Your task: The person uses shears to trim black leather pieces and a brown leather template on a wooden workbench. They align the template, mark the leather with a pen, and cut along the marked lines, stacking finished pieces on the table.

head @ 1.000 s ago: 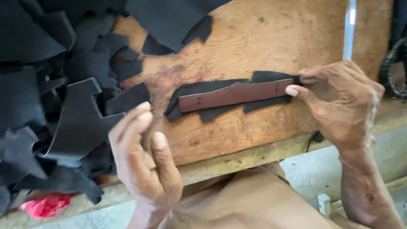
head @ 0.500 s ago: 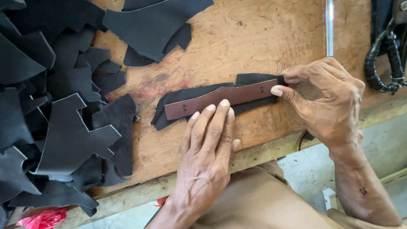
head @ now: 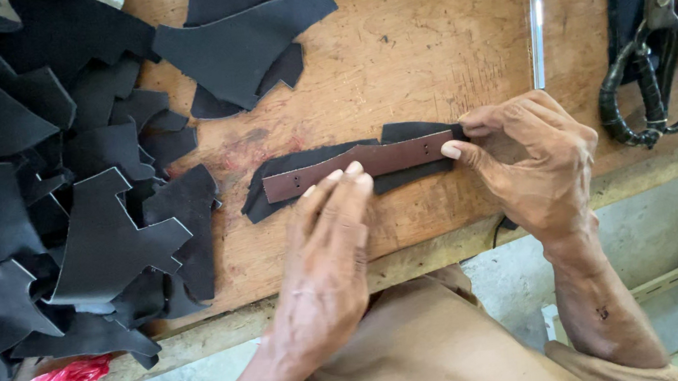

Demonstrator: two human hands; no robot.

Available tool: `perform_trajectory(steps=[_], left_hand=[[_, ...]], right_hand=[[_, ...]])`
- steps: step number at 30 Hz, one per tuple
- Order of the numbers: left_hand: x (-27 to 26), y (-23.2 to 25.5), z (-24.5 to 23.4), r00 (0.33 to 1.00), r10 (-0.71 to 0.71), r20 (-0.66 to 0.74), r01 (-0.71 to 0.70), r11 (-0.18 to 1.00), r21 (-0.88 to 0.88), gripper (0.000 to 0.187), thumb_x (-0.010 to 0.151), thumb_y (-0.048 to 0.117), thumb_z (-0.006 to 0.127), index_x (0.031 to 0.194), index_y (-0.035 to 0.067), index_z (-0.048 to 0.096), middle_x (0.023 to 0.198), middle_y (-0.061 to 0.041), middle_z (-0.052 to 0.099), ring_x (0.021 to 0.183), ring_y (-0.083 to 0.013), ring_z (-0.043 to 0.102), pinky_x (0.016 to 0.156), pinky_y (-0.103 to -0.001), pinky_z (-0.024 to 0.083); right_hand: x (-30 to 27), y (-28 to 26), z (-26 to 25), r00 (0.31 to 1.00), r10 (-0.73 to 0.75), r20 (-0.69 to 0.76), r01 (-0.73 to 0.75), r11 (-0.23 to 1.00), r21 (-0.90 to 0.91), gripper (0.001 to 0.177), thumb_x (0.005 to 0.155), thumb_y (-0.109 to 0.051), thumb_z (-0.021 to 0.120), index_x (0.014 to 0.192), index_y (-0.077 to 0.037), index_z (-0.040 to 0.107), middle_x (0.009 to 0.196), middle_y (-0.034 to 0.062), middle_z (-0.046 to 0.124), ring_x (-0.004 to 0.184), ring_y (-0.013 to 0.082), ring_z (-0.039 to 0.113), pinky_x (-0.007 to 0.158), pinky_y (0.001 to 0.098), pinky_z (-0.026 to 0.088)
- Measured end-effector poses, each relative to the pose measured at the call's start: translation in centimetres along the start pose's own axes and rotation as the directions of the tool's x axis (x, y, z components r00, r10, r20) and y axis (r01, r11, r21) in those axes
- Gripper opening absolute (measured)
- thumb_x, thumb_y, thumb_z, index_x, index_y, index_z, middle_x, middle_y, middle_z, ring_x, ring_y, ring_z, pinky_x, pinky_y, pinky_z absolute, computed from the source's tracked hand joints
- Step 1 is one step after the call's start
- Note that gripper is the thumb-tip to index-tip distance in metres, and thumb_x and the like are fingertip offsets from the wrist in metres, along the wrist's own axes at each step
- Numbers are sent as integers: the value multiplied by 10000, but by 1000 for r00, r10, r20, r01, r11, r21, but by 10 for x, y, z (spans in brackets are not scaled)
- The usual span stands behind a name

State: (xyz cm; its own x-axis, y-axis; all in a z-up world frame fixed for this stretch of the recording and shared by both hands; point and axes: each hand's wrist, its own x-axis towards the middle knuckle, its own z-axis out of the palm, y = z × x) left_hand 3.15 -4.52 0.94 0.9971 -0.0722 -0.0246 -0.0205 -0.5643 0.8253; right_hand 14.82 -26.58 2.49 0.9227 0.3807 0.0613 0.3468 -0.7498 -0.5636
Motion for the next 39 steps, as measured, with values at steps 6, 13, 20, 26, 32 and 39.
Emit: perform_trajectory(steps=[6, 13, 20, 26, 32, 39], left_hand=[[7, 7, -26, 997, -73, 10, 74, 989, -130, 437, 1092, 68, 432, 1514, -45, 435, 1531, -261, 498, 1427, -394, 493, 1215, -451, 392], [14, 11, -13, 993, -43, 109, 24, 985, 172, 486, 1064, 275, 502, 1507, 78, 487, 1521, -234, 441, 1330, -385, 448, 1118, -526, 352], [9, 12, 21, 997, 45, 57, -65, 900, 430, 573, 1019, 358, 569, 1535, 128, 470, 1553, -137, 405, 1354, -360, 392, 1140, -524, 304], [4, 4, 29, 997, 58, 43, -72, 888, 454, 576, 1016, 326, 592, 1543, 134, 460, 1560, -112, 405, 1359, -353, 386, 1151, -525, 306], [3, 2, 32, 997, 79, 24, -80, 863, 498, 565, 1031, 343, 573, 1546, 138, 467, 1567, -115, 415, 1376, -336, 389, 1162, -520, 307], [4, 0, 34, 996, 86, 31, -89, 832, 548, 540, 1072, 435, 508, 1572, 240, 456, 1554, -113, 421, 1366, -327, 396, 1166, -522, 306]], right_hand=[[-1, 3, 0, 1000, -23, 0, 23, 999, -23, 304, 858, -152, 935, 1066, -24, 755, 991, 75, 746, 935, 213, 688, 840, 327, 562], [-1, 2, -1, 1000, -25, -12, 25, 1000, -6, 296, 848, -167, 927, 1047, -27, 757, 970, 74, 745, 920, 215, 687, 826, 328, 567], [4, 5, -12, 995, 97, 31, -101, 970, 222, 218, 913, -182, 781, 1101, -85, 729, 1018, 30, 755, 942, 154, 720, 840, 302, 605], [0, 12, -30, 987, -59, 152, 56, 998, 27, 605, 792, -295, 869, 1315, -66, 668, 1307, 106, 633, 1226, 268, 554, 1058, 394, 491], [0, 4, -7, 978, -109, 176, 103, 994, 40, 629, 711, -297, 915, 1266, -95, 699, 1255, 96, 586, 1193, 325, 475, 1053, 425, 444], [12, -4, -2, 979, -85, 185, 74, 995, 68, 562, 684, -223, 921, 1205, -128, 732, 1156, 68, 620, 1141, 315, 508, 1015, 420, 462]])
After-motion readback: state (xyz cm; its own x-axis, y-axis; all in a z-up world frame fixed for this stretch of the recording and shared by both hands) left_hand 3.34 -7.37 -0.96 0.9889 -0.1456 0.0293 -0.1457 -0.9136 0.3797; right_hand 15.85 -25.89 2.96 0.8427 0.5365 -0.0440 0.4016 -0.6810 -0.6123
